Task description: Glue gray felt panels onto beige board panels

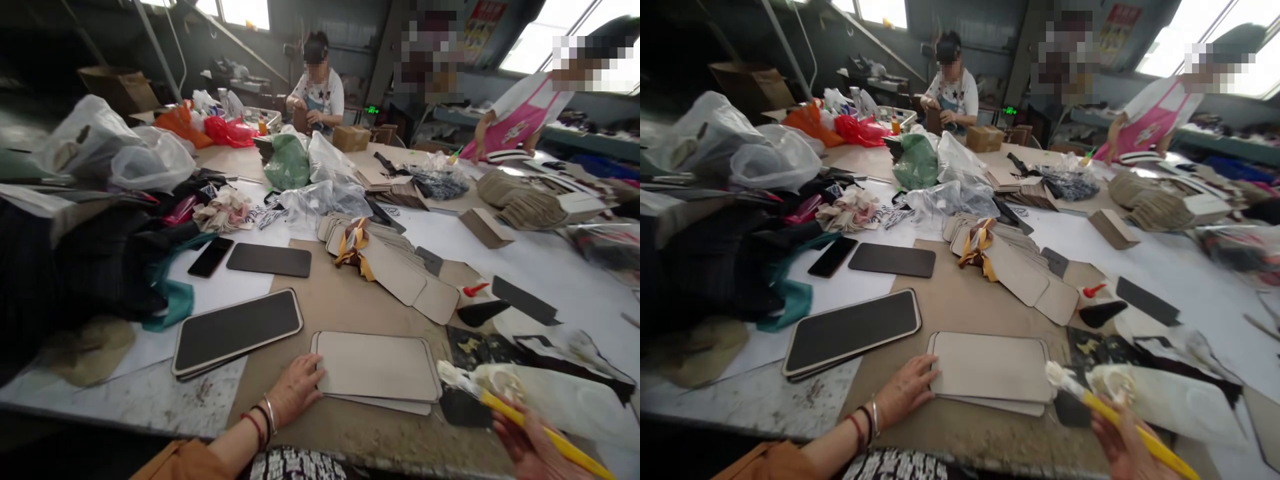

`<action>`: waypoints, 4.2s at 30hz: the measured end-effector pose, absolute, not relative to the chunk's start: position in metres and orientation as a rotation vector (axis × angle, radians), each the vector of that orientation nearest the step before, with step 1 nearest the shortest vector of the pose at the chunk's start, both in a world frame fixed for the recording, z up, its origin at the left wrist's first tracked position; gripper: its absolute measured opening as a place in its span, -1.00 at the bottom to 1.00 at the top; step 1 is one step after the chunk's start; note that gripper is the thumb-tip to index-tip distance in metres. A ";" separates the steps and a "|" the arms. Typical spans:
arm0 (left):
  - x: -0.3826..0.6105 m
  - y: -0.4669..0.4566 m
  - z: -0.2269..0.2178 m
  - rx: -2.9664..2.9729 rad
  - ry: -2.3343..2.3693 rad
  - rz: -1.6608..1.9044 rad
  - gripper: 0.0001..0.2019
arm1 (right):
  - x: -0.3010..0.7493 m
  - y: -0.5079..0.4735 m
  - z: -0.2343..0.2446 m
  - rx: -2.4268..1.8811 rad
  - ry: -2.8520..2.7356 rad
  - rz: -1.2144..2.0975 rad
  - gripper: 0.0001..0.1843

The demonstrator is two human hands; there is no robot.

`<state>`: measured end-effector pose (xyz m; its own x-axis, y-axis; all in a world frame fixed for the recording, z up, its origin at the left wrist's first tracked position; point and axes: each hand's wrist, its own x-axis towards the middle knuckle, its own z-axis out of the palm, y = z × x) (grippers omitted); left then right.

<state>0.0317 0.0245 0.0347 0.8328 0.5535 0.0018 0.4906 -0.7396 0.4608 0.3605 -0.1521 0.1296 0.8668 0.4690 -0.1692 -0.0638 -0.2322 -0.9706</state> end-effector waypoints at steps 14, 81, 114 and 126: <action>0.028 0.025 0.036 2.522 0.781 0.251 -0.60 | 0.206 -0.024 0.082 -1.675 -0.541 0.947 -0.50; 0.021 0.039 0.019 2.580 0.639 0.488 -0.70 | 0.181 -0.088 0.076 -1.957 -0.775 0.601 -0.66; 0.020 0.048 0.012 2.658 0.520 0.574 -0.71 | 0.213 -0.029 0.071 -1.894 -0.606 0.509 -0.65; 0.018 0.052 0.003 2.842 0.439 0.665 -0.66 | 0.314 -0.072 0.061 -2.147 -0.496 0.226 -0.55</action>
<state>0.0184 0.0521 0.0035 0.8554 0.3266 0.4020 0.2414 -0.9381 0.2483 0.3140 -0.0722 0.0611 0.9031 0.4289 0.0207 0.2659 -0.5208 -0.8112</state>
